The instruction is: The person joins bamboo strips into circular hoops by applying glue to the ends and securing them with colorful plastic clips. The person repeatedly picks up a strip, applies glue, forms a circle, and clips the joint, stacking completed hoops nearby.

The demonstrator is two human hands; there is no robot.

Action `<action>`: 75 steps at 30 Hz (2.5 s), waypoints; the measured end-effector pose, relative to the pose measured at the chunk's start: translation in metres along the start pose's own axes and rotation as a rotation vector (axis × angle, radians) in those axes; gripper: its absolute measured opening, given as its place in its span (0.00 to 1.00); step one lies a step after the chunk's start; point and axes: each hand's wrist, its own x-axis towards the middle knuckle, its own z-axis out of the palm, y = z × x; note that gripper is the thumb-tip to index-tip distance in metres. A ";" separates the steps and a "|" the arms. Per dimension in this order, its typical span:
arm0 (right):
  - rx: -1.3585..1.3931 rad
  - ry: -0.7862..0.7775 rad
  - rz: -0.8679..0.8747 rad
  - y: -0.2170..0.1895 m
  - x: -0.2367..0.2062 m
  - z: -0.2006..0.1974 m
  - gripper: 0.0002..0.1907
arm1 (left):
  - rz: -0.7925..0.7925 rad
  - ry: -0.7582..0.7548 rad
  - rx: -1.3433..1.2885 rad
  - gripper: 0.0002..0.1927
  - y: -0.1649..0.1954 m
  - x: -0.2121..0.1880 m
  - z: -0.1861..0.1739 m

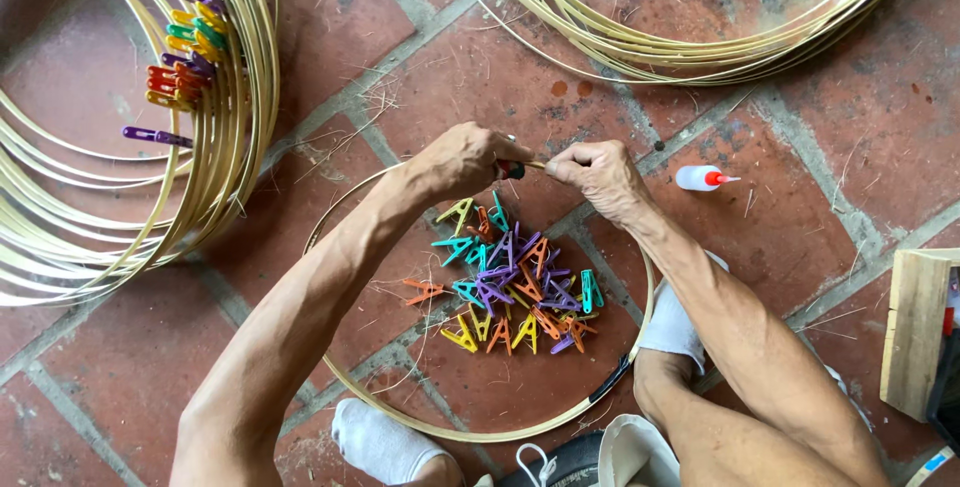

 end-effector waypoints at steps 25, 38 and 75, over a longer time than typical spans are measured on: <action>0.119 -0.250 -0.290 -0.132 -0.157 -0.048 0.11 | -0.130 0.128 -0.017 0.13 0.248 -0.147 -0.113; 0.139 -0.497 -0.065 -0.228 -0.237 -0.027 0.10 | -0.141 0.071 0.032 0.22 0.354 -0.232 -0.119; -0.312 0.638 -0.370 0.081 -0.067 -0.069 0.37 | -0.243 0.854 -0.919 0.15 0.288 -0.271 -0.099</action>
